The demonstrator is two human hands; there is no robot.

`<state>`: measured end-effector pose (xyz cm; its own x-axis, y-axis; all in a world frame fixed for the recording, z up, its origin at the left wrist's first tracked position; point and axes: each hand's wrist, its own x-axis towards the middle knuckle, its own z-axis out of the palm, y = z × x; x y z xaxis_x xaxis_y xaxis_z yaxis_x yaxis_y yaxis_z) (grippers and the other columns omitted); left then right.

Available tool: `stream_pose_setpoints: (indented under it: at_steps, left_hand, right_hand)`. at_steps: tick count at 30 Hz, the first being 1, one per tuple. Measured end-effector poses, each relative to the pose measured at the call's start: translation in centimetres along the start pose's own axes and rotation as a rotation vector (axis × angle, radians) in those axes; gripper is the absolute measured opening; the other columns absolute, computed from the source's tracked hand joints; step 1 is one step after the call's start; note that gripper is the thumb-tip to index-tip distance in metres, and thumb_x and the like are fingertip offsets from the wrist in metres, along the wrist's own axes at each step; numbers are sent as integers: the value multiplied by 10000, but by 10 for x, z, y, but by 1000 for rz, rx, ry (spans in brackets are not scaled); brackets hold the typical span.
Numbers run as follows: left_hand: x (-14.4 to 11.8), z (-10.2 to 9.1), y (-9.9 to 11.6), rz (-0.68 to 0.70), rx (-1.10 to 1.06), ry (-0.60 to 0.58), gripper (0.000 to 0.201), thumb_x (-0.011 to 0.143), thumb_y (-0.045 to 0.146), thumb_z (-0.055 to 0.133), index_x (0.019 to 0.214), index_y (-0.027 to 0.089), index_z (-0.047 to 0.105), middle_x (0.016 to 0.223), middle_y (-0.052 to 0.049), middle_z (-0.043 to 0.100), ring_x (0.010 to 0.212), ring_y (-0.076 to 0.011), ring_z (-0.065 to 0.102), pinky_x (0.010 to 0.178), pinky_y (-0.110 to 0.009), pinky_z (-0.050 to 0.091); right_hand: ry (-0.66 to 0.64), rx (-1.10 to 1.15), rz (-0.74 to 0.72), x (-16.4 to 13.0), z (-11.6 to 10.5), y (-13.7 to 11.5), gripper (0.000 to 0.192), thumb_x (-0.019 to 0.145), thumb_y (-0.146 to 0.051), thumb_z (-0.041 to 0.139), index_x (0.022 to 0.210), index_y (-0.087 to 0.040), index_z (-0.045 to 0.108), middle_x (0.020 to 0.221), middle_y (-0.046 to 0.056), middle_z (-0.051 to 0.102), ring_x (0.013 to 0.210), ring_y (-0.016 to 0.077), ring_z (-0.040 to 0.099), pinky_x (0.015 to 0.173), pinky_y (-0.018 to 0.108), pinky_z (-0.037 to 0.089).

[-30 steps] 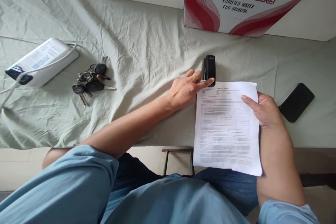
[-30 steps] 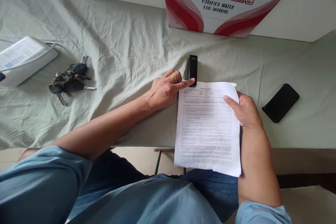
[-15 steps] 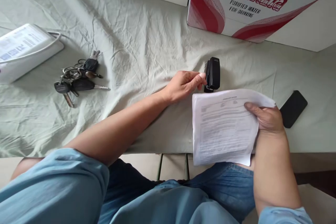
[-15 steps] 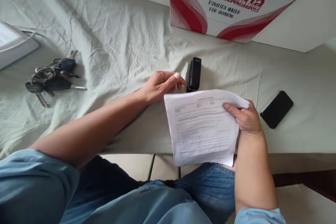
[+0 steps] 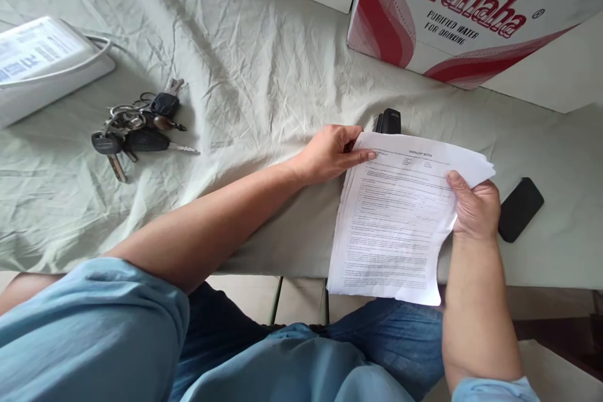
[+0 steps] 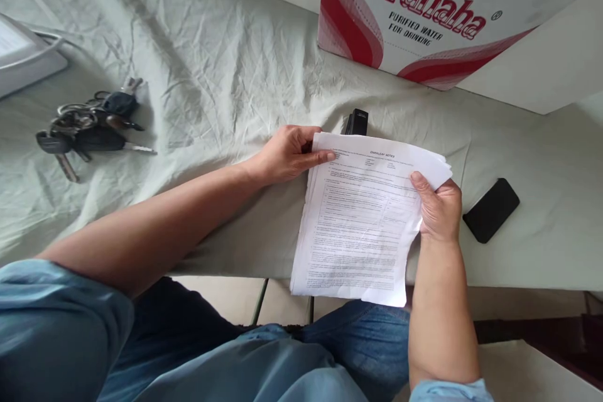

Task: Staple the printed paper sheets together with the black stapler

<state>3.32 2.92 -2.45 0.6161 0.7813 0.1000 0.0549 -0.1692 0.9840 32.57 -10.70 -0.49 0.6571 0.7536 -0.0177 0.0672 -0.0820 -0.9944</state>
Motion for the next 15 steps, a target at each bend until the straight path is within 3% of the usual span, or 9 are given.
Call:
stream_pose_setpoints:
  at_steps: [3,8,15]
  left_hand:
    - [0,0,3,-47,-65,-23,659,864,816,898,816,208,648,744,-2,622,706,-150,572,636,-314,421]
    - [-2,-1,6,-19,-106,14,769,1019,929,649,707,247,477,655,14,447,614,-129,432,567,-339,322]
    - [-2,0,4,9,-127,39,795,1068,980,463,736,259,463,664,5,463,619,-136,473,575,-339,375]
  right_hand:
    - [45,2,-18,5,0,2,553,532,-449,1168,944,-213,885,952,29,910,900,241,846,1037,469,718]
    - [40,-14,-90,17,-11,0,506,545,-438,1146,902,-187,892,936,63,895,917,252,838,1026,457,703]
    - [76,-75,-161,22,-17,-4,431,579,-438,1102,869,-174,924,934,93,901,940,276,845,1069,479,698]
